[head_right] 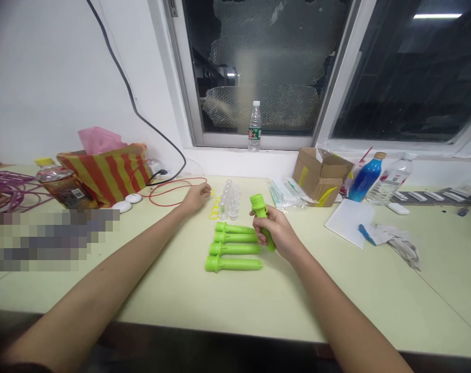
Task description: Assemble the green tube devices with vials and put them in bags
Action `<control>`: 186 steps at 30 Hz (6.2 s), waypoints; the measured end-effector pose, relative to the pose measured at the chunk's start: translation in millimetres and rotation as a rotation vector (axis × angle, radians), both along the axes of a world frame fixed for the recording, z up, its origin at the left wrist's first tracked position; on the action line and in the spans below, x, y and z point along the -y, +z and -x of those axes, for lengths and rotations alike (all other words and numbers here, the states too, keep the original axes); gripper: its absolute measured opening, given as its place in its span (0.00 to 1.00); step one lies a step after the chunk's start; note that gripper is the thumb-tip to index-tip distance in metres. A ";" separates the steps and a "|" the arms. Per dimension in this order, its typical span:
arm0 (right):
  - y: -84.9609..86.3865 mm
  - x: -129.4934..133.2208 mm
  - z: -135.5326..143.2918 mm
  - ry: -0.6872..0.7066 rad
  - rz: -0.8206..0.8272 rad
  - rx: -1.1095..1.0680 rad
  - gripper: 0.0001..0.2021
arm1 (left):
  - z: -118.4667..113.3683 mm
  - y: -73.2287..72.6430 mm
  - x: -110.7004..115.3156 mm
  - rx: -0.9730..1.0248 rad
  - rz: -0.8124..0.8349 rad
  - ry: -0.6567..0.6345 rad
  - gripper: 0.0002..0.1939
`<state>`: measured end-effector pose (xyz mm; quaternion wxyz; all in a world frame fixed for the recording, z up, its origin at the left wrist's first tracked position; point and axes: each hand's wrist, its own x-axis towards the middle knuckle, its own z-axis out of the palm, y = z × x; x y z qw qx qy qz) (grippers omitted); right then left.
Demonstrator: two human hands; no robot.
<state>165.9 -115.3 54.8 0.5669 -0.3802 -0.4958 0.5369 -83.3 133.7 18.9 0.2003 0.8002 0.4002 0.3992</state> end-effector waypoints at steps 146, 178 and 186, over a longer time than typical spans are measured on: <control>-59.1 -68.9 -64.2 -0.484 0.077 1.326 0.13 | 5.2 -13.5 70.4 -0.737 0.077 0.289 0.18; -58.8 -61.6 -63.0 -0.368 0.027 1.354 0.12 | 1.9 -7.7 78.8 -0.785 0.100 0.266 0.18; -56.0 -58.5 -58.7 -0.352 0.021 1.356 0.12 | 2.0 -8.4 77.8 -0.790 0.094 0.266 0.18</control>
